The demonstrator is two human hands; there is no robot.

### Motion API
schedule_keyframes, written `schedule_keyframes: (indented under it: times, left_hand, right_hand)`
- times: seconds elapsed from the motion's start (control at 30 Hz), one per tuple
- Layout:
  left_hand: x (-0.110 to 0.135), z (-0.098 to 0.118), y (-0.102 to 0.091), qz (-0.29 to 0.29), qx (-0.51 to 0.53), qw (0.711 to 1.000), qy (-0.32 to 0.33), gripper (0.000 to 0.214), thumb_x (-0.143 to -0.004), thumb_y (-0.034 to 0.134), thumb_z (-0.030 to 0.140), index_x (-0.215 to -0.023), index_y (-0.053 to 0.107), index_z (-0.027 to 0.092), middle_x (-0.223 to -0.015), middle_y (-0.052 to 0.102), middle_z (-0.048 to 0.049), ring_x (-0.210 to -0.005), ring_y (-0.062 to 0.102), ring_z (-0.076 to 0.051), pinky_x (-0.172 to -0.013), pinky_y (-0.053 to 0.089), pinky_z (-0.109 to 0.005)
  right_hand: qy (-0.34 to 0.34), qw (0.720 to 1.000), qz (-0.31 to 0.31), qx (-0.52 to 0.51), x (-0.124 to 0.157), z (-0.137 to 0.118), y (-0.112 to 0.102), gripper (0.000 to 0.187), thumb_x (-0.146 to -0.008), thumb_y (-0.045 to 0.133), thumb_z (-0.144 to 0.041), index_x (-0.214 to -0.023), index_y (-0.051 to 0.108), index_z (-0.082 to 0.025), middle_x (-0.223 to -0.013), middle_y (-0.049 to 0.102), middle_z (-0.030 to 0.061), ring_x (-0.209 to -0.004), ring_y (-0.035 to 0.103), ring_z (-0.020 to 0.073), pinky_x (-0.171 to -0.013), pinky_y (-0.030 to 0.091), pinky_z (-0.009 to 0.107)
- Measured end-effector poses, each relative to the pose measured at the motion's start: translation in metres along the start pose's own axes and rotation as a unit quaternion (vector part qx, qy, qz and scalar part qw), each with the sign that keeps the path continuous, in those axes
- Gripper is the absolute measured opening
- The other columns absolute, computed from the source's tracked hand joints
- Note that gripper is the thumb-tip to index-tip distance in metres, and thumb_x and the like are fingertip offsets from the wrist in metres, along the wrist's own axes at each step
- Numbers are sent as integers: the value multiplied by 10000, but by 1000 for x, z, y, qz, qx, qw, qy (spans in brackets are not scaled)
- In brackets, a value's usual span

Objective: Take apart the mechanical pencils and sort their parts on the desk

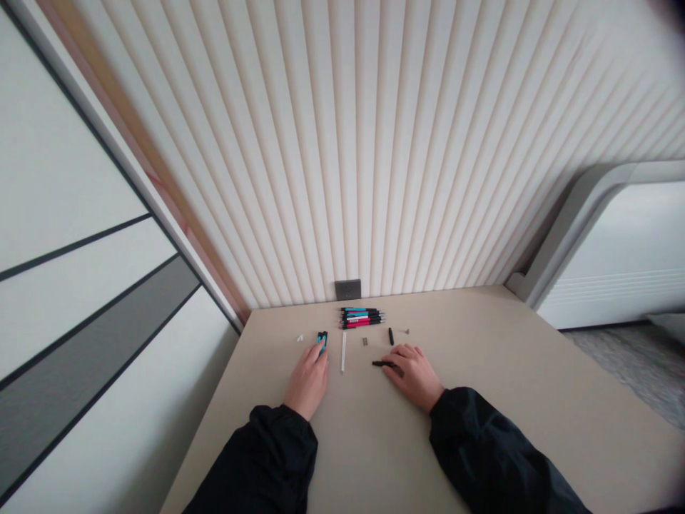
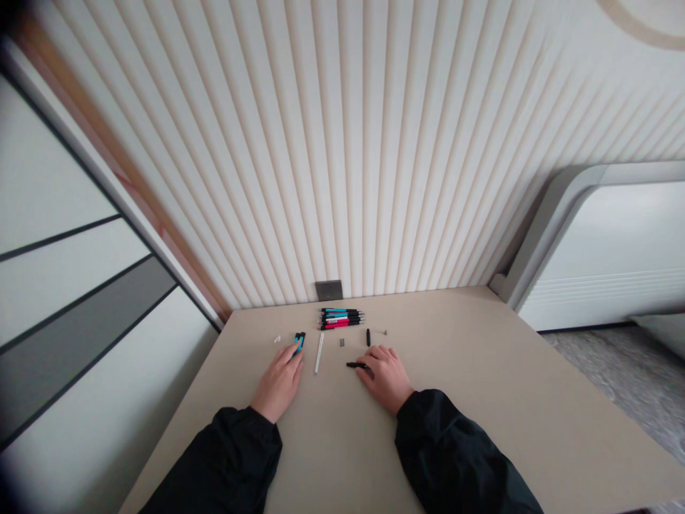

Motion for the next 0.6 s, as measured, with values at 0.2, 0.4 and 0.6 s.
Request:
schedule_keyframes:
  times: [0.2, 0.4, 0.6]
  left_hand:
    - [2, -2, 5, -10, 26, 1000, -12, 265, -938, 401, 209, -1074, 626, 174, -1223, 588, -92, -1107, 546, -222, -1000, 459, -389]
    - [4, -4, 10, 5, 43, 999, -8, 303, -951, 368, 233, -1110, 623, 194, -1214, 597, -89, -1124, 547, -218, -1000, 455, -396]
    - [1, 0, -1, 1, 30, 999, -17, 351, -932, 406, 203, -1254, 544, 215, -1307, 552, -70, -1137, 529, -211, -982, 474, -396]
  right_hand:
    - [-6, 1000, 11, -4, 0, -1, 1, 169, -908, 528, -299, -956, 686, -260, -918, 645, 37, -881, 582, 197, -805, 423, 347]
    - [-21, 998, 51, -5, -1, 2, 2, 200, -932, 477, -277, -994, 663, -244, -1128, 624, 73, -1033, 567, 227, -880, 441, 384]
    - [-23, 999, 25, -5, -1, 5, 6, 208, -948, 445, -269, -996, 644, -231, -1328, 543, 57, -1248, 453, 227, -993, 396, 413]
Point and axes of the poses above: each hand's wrist, its own x-axis away from the middle knuckle, its own y-axis out of the palm, z = x × y, the point moved 1 cm from there along -x, towards the middle knuckle
